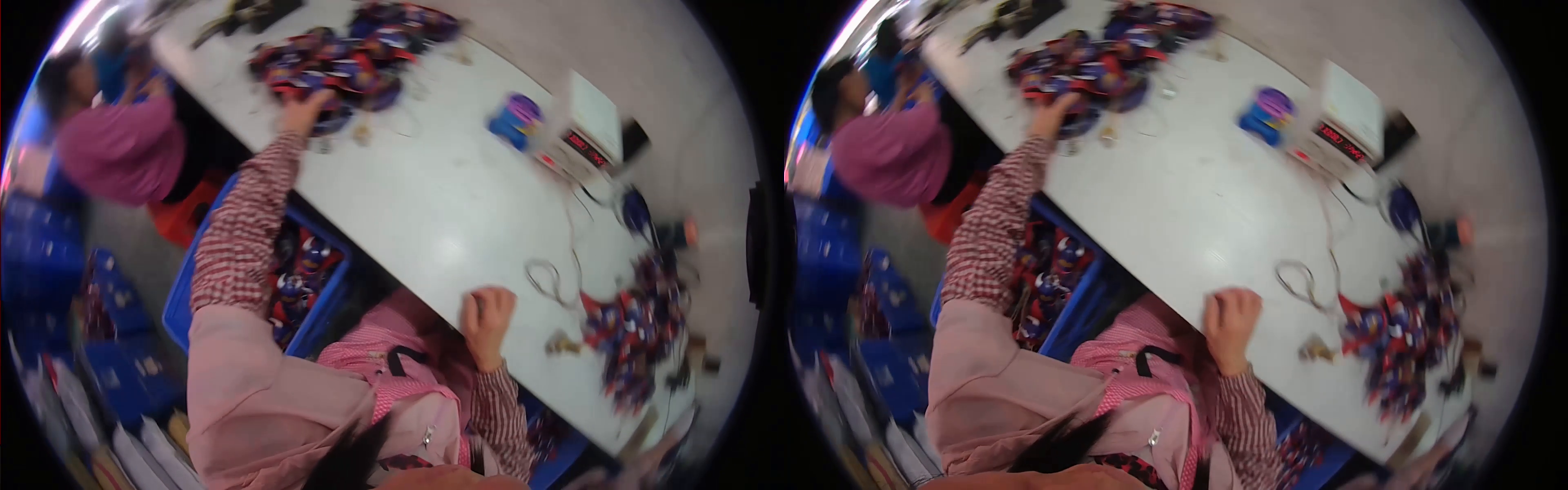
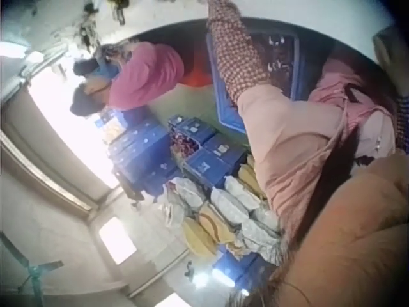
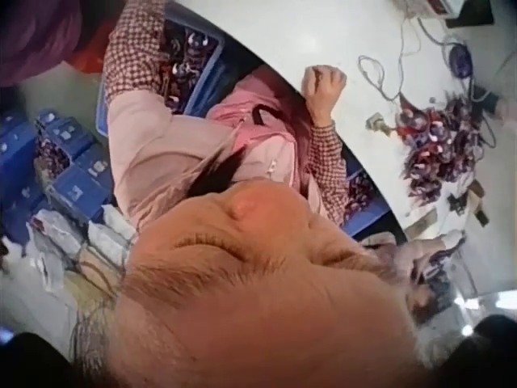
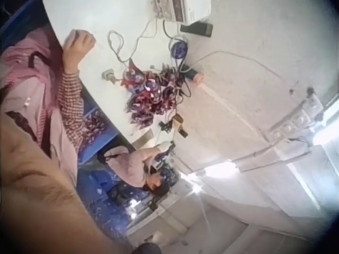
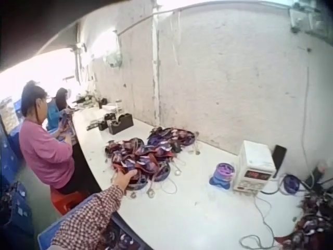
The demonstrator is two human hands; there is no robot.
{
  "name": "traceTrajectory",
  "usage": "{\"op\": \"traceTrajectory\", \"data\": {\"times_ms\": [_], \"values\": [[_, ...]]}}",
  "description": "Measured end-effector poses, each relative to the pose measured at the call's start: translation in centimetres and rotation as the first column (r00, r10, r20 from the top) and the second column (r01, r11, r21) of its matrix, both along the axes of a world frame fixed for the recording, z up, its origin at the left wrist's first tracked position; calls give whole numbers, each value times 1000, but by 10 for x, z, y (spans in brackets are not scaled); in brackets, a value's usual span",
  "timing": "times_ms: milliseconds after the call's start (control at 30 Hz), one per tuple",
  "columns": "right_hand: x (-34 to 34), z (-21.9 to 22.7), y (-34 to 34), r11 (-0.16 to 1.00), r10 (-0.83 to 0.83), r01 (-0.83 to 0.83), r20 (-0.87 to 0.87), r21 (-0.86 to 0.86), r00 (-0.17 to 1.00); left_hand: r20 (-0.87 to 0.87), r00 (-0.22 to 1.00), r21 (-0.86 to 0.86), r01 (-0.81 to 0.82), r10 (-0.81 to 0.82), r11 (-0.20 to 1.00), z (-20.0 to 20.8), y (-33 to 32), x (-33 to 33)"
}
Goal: The recorder is assembling small electronic toy components at a factory workbench, connecting wires and placing boards into housings.
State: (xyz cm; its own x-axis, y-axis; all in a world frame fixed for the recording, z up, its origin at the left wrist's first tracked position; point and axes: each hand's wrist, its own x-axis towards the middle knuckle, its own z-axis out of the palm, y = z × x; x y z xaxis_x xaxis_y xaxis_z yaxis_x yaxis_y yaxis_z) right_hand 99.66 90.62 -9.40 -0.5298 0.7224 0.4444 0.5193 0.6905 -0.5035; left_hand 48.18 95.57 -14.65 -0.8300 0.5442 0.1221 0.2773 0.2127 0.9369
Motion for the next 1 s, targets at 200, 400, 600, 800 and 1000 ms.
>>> {"op": "traceTrajectory", "data": {"times_ms": [200, 400, 600, 800, 1000], "values": [[10, -21, 25, 1000, 30, -29, -96, 5, 995, -132, 969, -325, -240, 207, 915, -5, 20, -31], [58, -23, 24, 998, -60, 54, -281, -31, 958, 20, 997, -98, -68, 70, 993, 12, 15, 48], [120, 10, -12, 996, 45, -78, -512, -43, 858, 32, 999, 12, -33, 33, 999, 24, -30, 91], [292, 9, 47, 799, -580, 516, -623, -309, 524, -206, 955, 143, 244, -213, 959, 28, -59, 265], [369, -27, 101, 633, -770, 767, -192, -108, 608, -72, 280, 75, 959, -957, 275, 128, 51, 524]]}}
